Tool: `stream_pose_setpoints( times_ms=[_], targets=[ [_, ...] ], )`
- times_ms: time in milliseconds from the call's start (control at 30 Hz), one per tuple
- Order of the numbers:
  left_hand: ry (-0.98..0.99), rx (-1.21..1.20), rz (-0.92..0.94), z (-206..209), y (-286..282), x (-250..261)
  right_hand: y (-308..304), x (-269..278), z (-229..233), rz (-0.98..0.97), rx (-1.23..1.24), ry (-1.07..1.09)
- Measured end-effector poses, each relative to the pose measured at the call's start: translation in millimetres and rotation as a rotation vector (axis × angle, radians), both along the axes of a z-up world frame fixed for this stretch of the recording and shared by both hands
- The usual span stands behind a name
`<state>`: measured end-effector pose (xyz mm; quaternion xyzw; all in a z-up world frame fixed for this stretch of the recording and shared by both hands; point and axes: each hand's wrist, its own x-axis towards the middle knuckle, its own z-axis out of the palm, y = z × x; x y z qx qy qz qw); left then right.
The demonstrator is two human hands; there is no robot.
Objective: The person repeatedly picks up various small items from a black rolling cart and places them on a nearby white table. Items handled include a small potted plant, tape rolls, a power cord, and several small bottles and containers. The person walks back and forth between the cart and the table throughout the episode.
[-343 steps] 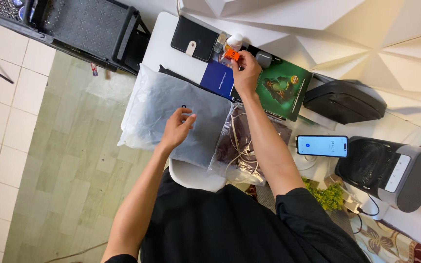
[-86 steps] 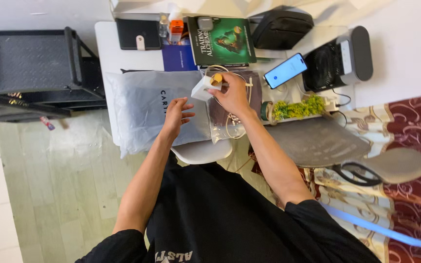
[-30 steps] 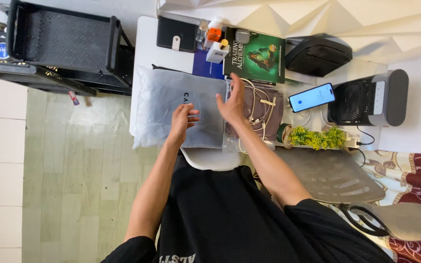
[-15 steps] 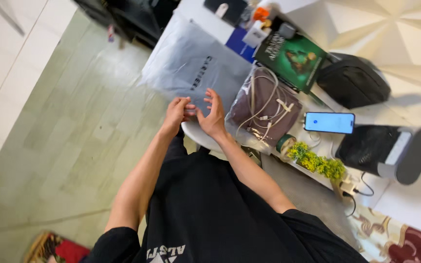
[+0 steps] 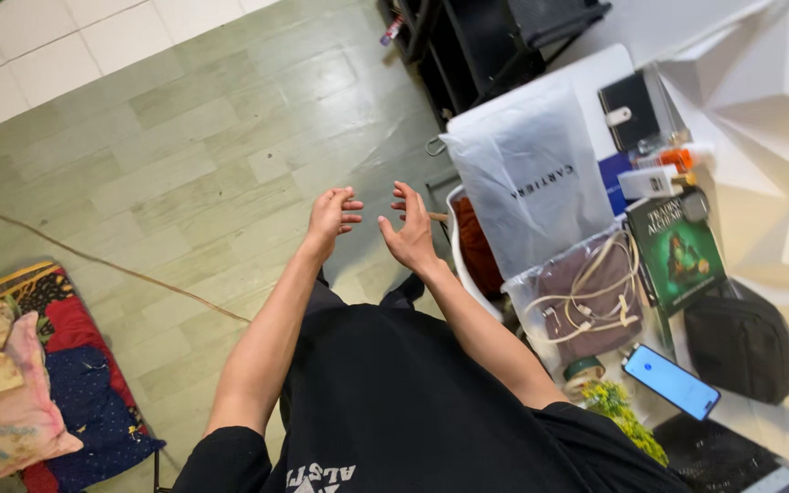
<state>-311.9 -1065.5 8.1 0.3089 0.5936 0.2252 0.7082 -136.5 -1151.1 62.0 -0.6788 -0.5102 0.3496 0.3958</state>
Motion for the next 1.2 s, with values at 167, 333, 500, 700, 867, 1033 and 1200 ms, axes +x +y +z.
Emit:
stream_pose_setpoints(
  times_ms=[167,333,500,700,867,1033,1200],
  targets=[
    [-0.051,-0.026,0.074,-16.1,31.0,-88.3,62.5,-88.9,-8.3,0.161,-0.001,-0.038],
    [-0.043,-0.059,0.148,-32.3,77.7,-176.0,127.7,-162.7,-20.9,0.184,-0.002,-0.062],
    [-0.083,-0.084,0.183,-34.9,136.0,-224.1,173.5,-206.7,-29.3,0.174,-0.005,-0.041],
    [-0.120,-0.057,0.209,-19.1,228.8,-250.1,253.1,-225.7,-31.8,0.147,-0.029,-0.008],
    [-0.097,-0.024,0.206,-5.7,321.7,-268.2,347.2,-226.4,-38.5,0.121,0.021,0.030],
    [-0.008,-0.014,0.205,14.3,428.3,-285.0,461.5,-215.3,-46.5,0.010,0.026,0.109],
    [-0.053,-0.004,0.214,19.1,526.6,-291.9,555.0,-197.1,-67.1,0.043,0.160,0.069]
  ],
)
